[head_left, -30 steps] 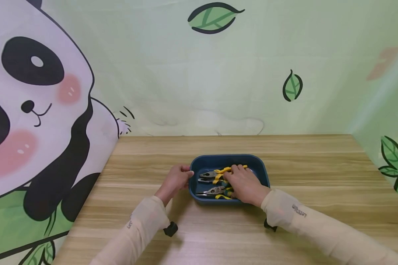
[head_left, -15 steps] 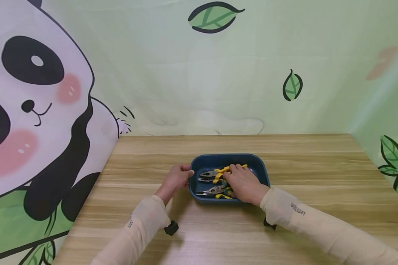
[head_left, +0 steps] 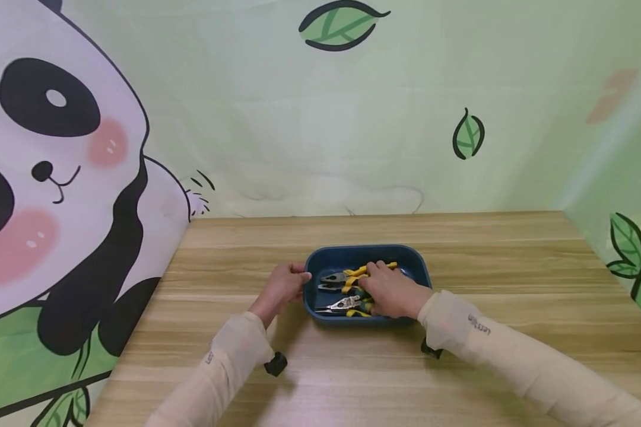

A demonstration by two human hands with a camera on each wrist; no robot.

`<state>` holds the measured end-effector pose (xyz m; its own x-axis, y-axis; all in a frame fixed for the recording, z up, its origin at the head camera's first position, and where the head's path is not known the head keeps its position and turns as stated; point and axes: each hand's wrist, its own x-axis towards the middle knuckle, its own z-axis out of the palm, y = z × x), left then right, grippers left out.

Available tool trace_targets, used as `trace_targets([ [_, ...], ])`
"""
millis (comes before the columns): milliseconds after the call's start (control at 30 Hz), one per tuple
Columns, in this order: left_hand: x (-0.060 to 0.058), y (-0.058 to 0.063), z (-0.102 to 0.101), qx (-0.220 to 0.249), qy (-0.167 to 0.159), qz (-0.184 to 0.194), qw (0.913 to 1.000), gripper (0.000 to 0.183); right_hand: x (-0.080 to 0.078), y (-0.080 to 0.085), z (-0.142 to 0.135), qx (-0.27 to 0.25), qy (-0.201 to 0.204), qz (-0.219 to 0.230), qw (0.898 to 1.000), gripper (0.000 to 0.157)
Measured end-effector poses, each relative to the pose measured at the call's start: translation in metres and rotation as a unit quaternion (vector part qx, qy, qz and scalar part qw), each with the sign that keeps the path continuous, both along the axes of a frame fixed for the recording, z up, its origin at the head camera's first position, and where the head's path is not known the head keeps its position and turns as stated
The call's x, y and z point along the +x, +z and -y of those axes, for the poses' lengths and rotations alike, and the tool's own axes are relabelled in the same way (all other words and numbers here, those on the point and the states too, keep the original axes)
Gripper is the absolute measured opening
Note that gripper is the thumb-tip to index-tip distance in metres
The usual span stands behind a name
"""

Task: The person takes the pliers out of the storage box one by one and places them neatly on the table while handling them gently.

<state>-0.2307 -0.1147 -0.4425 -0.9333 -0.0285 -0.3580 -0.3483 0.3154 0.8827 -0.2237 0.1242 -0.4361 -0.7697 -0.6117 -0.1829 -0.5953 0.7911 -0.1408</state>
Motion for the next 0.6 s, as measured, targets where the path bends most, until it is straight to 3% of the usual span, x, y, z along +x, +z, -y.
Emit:
trace_targets([
  [300, -0.001, 0.002, 0.0, -0.006, -0.006, -0.001, 1.0, 0.023, -0.015, 0.016, -0.005, 0.002, 0.018, 0.084, 0.996, 0.041],
  [500, 0.0, 0.005, 0.0, -0.009, -0.006, 0.009, 0.9999, 0.022, -0.019, 0.024, -0.003, 0.034, -0.002, 0.116, 0.993, 0.041],
  [600, 0.0, 0.004, 0.0, -0.012, -0.008, 0.01, 0.9998, 0.021, -0.02, 0.028, -0.001, 0.036, -0.019, 0.13, 0.991, 0.031],
])
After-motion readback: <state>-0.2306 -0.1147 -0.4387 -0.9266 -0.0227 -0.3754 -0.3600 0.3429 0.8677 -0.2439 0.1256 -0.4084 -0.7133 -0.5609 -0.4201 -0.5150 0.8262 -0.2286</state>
